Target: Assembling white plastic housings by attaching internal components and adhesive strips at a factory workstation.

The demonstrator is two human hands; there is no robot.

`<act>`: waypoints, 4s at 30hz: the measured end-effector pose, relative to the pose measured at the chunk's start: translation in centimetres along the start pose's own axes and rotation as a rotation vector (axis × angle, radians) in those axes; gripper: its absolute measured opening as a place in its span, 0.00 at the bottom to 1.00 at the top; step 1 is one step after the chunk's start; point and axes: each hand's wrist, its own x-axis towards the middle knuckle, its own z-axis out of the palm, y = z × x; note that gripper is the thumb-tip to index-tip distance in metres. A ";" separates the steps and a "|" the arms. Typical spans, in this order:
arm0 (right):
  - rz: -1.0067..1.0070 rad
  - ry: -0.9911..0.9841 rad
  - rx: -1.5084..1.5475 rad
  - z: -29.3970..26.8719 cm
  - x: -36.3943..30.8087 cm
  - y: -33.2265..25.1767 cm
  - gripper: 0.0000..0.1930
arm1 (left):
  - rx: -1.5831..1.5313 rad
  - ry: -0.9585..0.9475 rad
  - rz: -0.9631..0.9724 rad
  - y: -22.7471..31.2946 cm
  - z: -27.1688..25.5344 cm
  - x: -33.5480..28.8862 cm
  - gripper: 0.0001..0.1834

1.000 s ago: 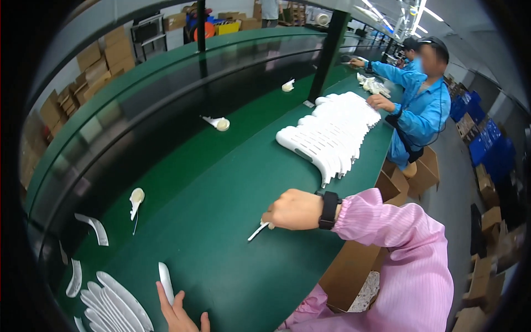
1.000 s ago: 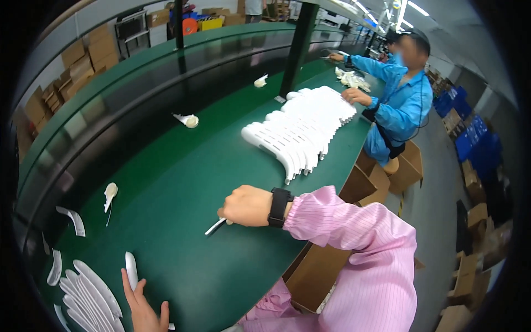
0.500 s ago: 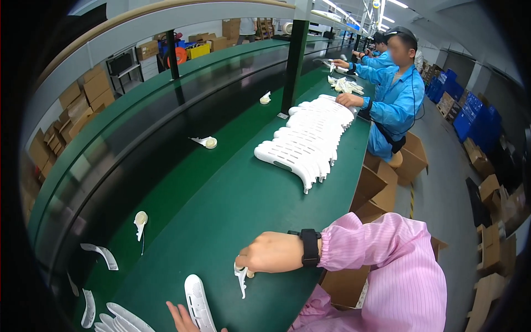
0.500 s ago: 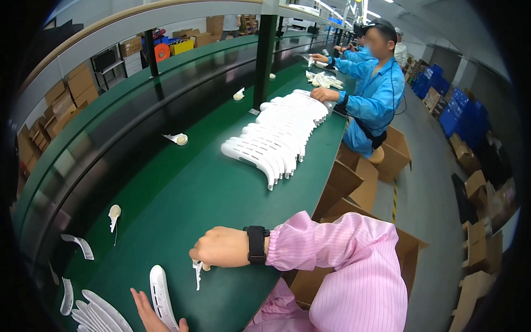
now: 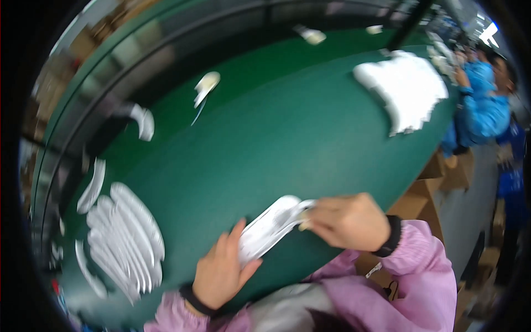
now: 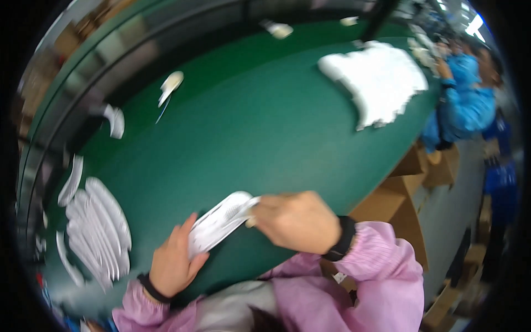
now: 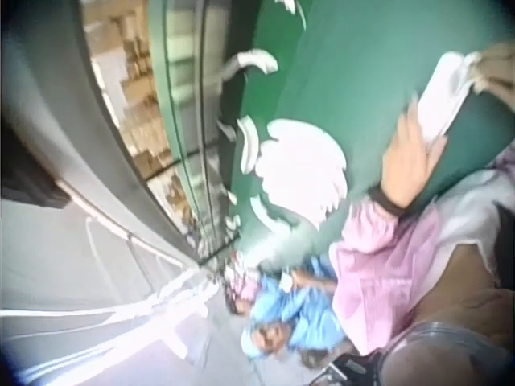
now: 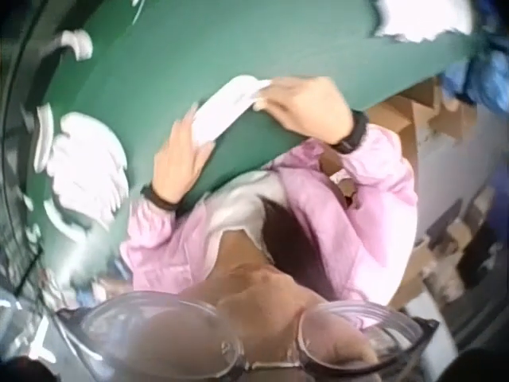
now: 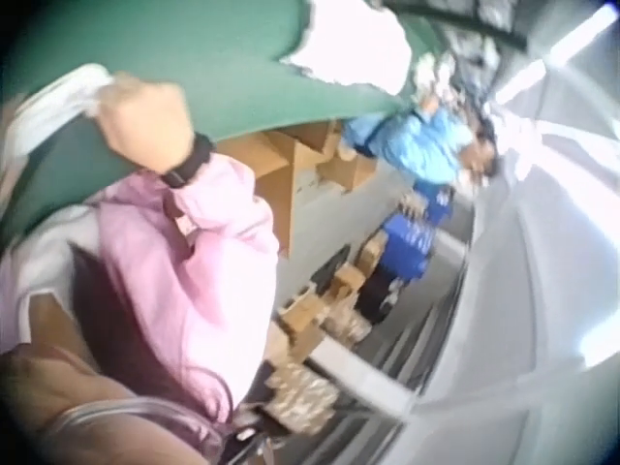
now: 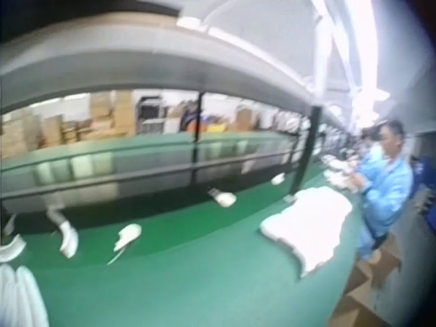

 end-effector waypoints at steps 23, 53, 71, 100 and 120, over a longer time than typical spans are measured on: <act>0.204 -0.132 0.215 2.4 3.5 -3.7 0.15 | -0.131 0.043 0.089 0.0 -0.4 -0.7 0.48; 0.126 -0.054 0.131 4.8 1.0 -5.1 0.12 | -0.107 -0.108 -0.022 0.2 -2.4 -1.0 0.30; 0.319 -0.090 0.418 5.1 2.1 -10.3 0.39 | -0.459 -0.302 0.314 -1.5 -3.2 -5.9 0.44; 0.324 0.096 -0.077 6.9 31.9 11.0 0.46 | 0.627 0.915 1.043 -3.8 -6.6 -10.3 0.36; -0.542 0.092 0.201 9.9 34.0 -9.8 0.31 | 0.411 0.944 -0.345 -11.7 -8.9 -23.9 0.26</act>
